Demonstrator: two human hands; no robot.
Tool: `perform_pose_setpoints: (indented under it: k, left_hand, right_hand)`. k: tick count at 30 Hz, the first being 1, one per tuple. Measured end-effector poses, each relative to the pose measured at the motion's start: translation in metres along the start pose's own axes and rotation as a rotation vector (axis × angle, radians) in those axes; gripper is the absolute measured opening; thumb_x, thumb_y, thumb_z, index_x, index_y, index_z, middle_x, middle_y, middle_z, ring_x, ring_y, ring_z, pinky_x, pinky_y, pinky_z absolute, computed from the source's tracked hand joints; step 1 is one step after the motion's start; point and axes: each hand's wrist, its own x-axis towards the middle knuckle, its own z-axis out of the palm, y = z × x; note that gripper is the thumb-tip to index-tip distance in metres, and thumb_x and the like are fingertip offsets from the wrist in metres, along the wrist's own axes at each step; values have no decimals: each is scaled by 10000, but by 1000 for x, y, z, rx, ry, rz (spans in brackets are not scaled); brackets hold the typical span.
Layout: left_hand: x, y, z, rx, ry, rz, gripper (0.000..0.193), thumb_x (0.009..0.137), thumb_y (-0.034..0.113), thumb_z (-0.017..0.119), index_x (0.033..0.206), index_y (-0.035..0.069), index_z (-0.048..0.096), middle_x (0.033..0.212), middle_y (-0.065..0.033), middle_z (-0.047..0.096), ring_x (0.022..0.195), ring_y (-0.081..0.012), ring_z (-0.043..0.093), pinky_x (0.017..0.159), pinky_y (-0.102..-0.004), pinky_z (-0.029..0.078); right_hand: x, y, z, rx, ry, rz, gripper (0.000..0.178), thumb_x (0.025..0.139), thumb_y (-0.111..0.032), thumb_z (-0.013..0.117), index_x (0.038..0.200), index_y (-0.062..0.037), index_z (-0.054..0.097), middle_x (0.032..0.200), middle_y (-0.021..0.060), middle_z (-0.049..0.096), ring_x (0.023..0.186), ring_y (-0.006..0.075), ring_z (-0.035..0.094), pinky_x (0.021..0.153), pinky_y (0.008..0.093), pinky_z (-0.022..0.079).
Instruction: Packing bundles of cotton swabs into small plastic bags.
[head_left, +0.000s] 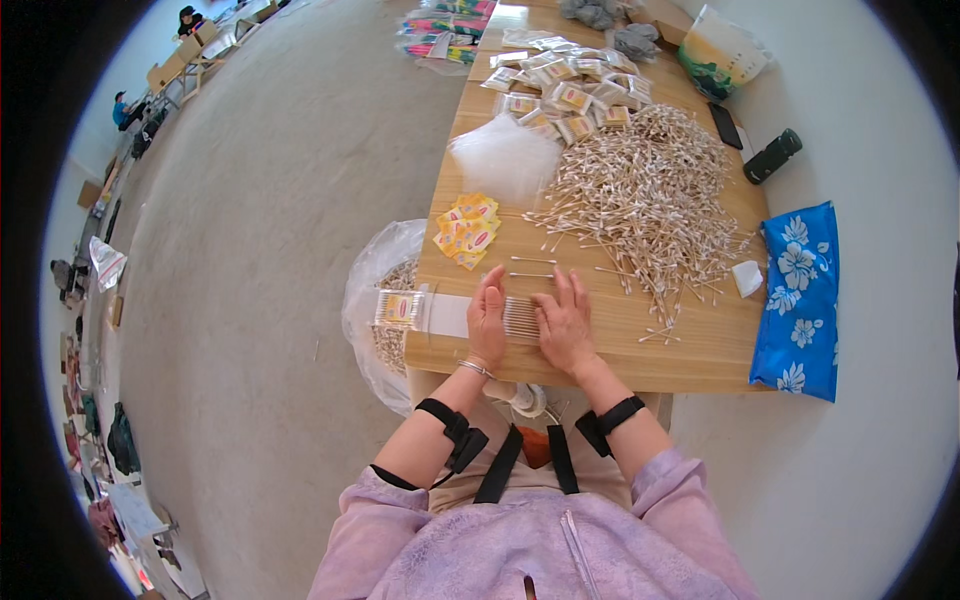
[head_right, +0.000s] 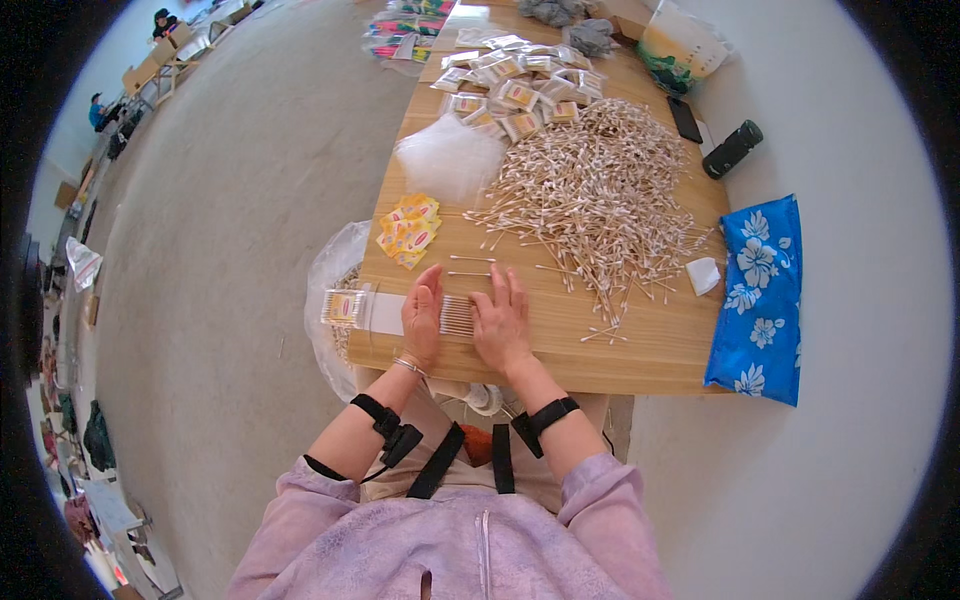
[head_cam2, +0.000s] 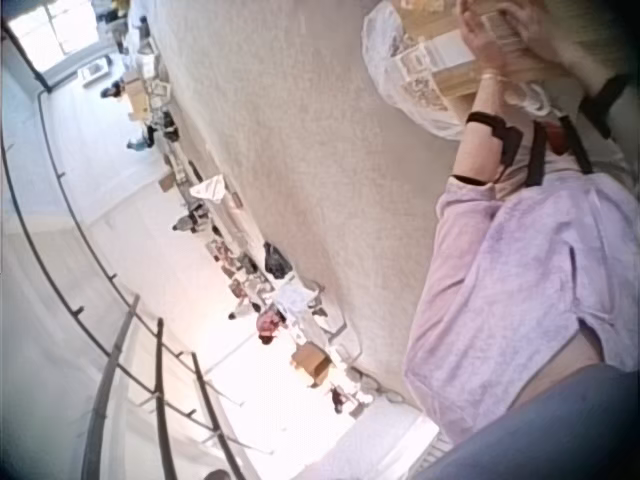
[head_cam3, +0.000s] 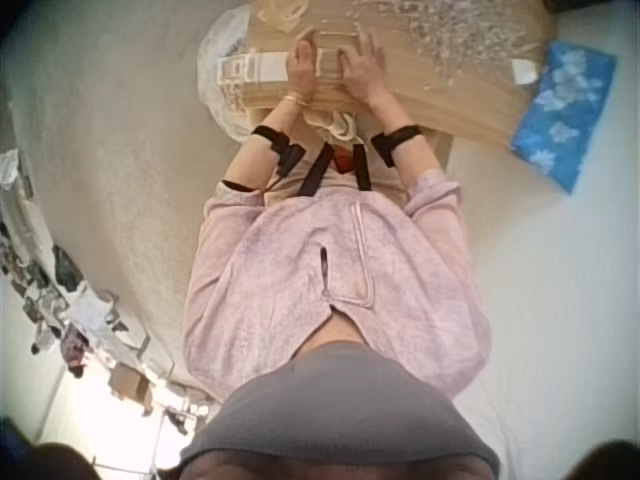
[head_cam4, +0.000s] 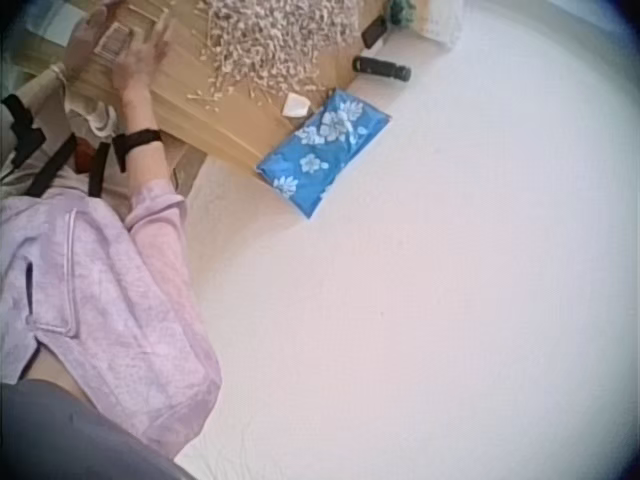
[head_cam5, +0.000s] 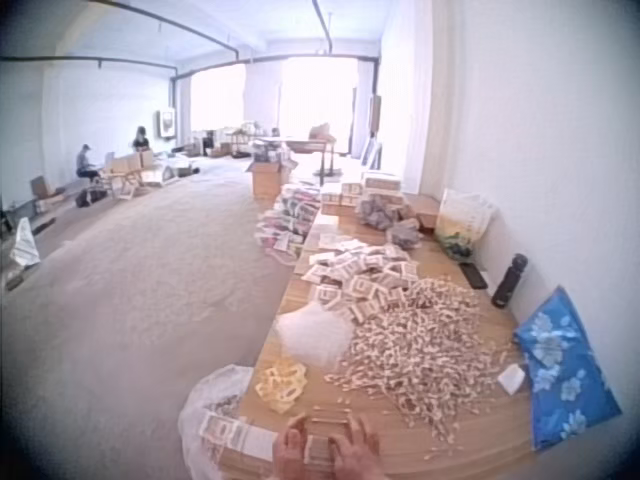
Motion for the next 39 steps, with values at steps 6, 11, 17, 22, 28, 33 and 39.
perform_pose_setpoints:
  k: [6, 11, 17, 22, 28, 33, 39]
  left_hand:
    - [-1, 7, 2, 10, 1, -38, 529, 1011, 368, 362, 1347, -40, 388, 1395, -145, 409, 1329, -213, 348, 1133, -334, 237]
    - [-1, 8, 4, -13, -20, -26, 540, 1007, 386, 364, 1345, -34, 393, 1394, -141, 413, 1325, -210, 355, 1129, -332, 241]
    - [0, 8, 2, 8, -41, -25, 546, 1005, 393, 369, 1353, -28, 390, 1394, -130, 421, 1326, -204, 355, 1122, -332, 251]
    - [0, 9, 3, -55, -21, -55, 563, 999, 409, 378, 1360, -23, 389, 1396, -128, 420, 1329, -207, 353, 1121, -333, 248]
    - [2, 5, 1, -20, -45, -47, 592, 995, 432, 374, 1369, -27, 378, 1407, -134, 411, 1346, -224, 333, 1128, -350, 227]
    - [2, 8, 5, 9, -18, -40, 571, 1004, 398, 378, 1326, -72, 416, 1358, -165, 455, 1284, -223, 402, 1099, -331, 281]
    - [-2, 15, -9, 222, -20, -84, 394, 974, 227, 475, 1284, -17, 496, 1311, -152, 507, 1229, -255, 461, 1046, -347, 342]
  right_hand:
    - [-11, -7, 12, 682, 243, 247, 380, 913, -79, 453, 1274, 40, 444, 1424, 196, 352, 1333, 347, 320, 1114, 395, 234]
    - [-6, -11, 28, 797, 245, 244, 434, 951, -137, 395, 1346, 39, 363, 1461, 194, 307, 1366, 314, 279, 1125, 372, 204]
    - [-3, -12, 34, 891, 218, 242, 512, 982, -204, 365, 1419, 45, 271, 1501, 199, 246, 1403, 300, 217, 1140, 369, 167]
    - [-17, 2, 14, 232, 105, 38, 659, 929, -286, 481, 1421, 70, 225, 1508, 238, 182, 1413, 365, 151, 1150, 432, 139]
    - [-25, -11, 4, -187, -285, -94, 883, 856, -463, 531, 1413, 116, 166, 1497, 291, 126, 1419, 390, 77, 1156, 466, 75]
    - [-24, -17, 3, -203, -308, -32, 929, 843, -508, 536, 1408, 124, 156, 1489, 301, 130, 1420, 386, 71, 1157, 460, 57]
    - [-26, -21, 4, -142, -259, -53, 1001, 798, -548, 576, 1412, 117, 149, 1496, 288, 124, 1419, 390, 70, 1155, 465, 65]
